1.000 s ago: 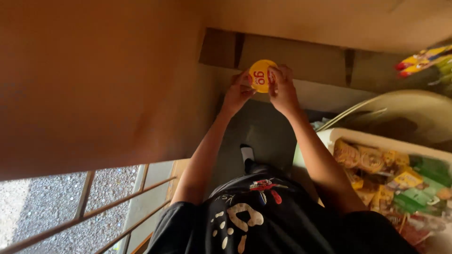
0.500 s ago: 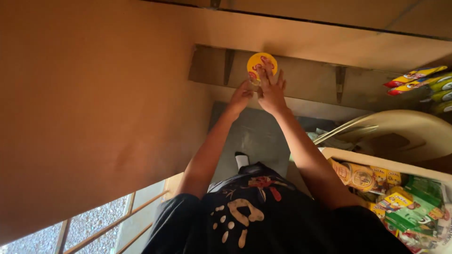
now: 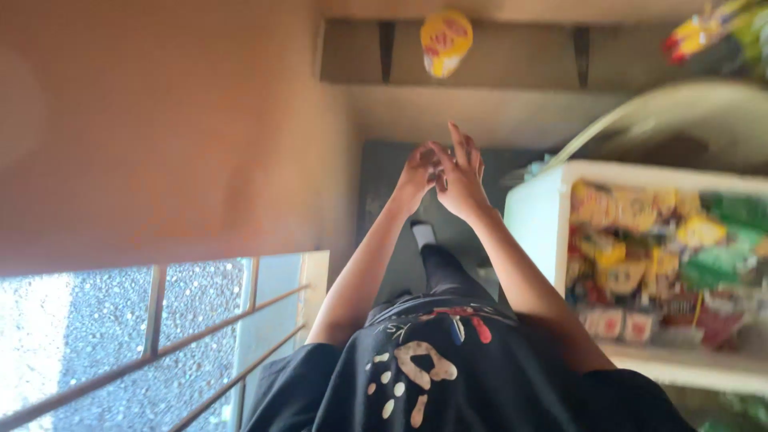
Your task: Organizing and stocking various grocery items from a styrofoam cooler onto glass shelves.
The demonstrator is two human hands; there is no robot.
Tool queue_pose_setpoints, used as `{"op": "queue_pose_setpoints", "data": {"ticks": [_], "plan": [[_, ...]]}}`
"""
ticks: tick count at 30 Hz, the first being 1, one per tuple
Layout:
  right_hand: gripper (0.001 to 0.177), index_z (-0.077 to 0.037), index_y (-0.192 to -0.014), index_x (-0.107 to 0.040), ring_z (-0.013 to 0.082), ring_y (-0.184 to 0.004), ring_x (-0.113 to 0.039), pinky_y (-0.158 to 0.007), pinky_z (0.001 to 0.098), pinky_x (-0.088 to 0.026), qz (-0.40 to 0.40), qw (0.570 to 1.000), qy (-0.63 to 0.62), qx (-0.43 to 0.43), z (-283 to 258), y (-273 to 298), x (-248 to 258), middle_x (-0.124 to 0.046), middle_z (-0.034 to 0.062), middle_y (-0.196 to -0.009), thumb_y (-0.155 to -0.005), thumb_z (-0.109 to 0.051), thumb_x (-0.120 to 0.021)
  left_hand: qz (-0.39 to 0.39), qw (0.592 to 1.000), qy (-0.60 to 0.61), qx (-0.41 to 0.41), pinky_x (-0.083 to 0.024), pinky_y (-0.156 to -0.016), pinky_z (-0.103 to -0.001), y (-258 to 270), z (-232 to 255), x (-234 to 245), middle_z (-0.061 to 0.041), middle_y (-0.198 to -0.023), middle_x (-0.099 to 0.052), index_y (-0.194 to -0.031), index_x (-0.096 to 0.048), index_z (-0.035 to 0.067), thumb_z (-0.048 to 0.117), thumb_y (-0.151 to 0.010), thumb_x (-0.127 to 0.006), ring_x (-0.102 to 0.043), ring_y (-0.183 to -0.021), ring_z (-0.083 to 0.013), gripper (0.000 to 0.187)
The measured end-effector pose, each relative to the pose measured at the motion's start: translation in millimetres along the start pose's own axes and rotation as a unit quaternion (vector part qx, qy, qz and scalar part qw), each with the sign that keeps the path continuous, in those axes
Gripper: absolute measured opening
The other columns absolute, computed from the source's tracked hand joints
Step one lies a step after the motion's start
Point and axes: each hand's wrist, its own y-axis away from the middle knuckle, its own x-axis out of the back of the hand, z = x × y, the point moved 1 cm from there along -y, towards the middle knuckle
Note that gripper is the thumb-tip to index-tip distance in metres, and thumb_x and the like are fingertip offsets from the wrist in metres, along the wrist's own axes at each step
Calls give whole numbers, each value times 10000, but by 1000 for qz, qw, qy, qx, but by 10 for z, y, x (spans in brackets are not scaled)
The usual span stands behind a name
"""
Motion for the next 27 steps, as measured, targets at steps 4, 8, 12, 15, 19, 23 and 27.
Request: {"op": "queue_pose_setpoints", "data": {"ticks": [4,8,12,15,19,23,27], "plan": [[769,-197,-1467,-554,450,-1503,-240,-1141,589,-330,-9,999,-5,-39,-143,633,42,-137,136,-1696,-749,-16,-763,19,1000,-10,10,-544,-823,-357,554,-158,-188,-111,-1469,-547,-1497,-294,183,77,-1005,-400,-618,-1239,-228,514],[737,-200,-1443,-572,440,-1503,-227,-1145,585,-344,1,998,-21,-57,-224,1105,245,-145,139,-1685,-757,-24,-780,-31,999,30,-22,-597,-811,-406,890,-449,-374,-173,-1532,-469,-1513,-290,185,-33,-977,-259,-649,-1232,-312,580],[753,-219,-1442,-567,434,-1511,-209,-1132,572,-350,-7,994,-41,-103,-157,1487,511,-150,145,-1676,-747,-12,-771,-23,999,28,-5,-618,-763,-375,1153,-613,-804,-160,-1542,-452,-1482,-293,203,35,-1067,-219,-712,-1081,-309,454],[770,-223,-1446,-551,440,-1500,-213,-1133,575,-338,-12,990,-37,-133,-9,1702,797,-156,150,-1669,-739,-7,-768,-67,994,-37,-75,-515,-560,-346,980,-1060,-977,-224,-1509,-529,-1486,-347,156,-85,-1032,-285,-695,-906,-282,519],[766,-228,-1443,-547,442,-1488,-238,-1172,579,-318,37,993,-23,-109,424,1939,1105,-189,150,-1657,-746,-8,-776,-74,997,-15,-10,-643,-674,-355,1188,-824,-1686,-171,-1482,-496,-1429,-346,161,-132,-931,-243,-744,-870,-268,587],[742,-217,-1449,-530,451,-1467,-279,-1180,548,-320,49,994,-37,-95,952,2312,1373,-272,152,-1630,-777,5,-752,-113,993,-18,-6,-615,-733,-331,1152,-1253,-2215,-106,-1413,-525,-1430,-394,138,-116,-929,-383,-700,-947,-206,562],[710,-130,-1468,-479,428,-1413,-375,-1175,531,-324,41,994,-21,-100,1748,2662,1464,-415,163,-1541,-813,2,-717,-164,985,27,41,-487,-702,-265,730,-2234,-2540,-117,-1240,-585,-1484,-434,134,-50,-1038,-552,-606,-955,-148,496]]}}
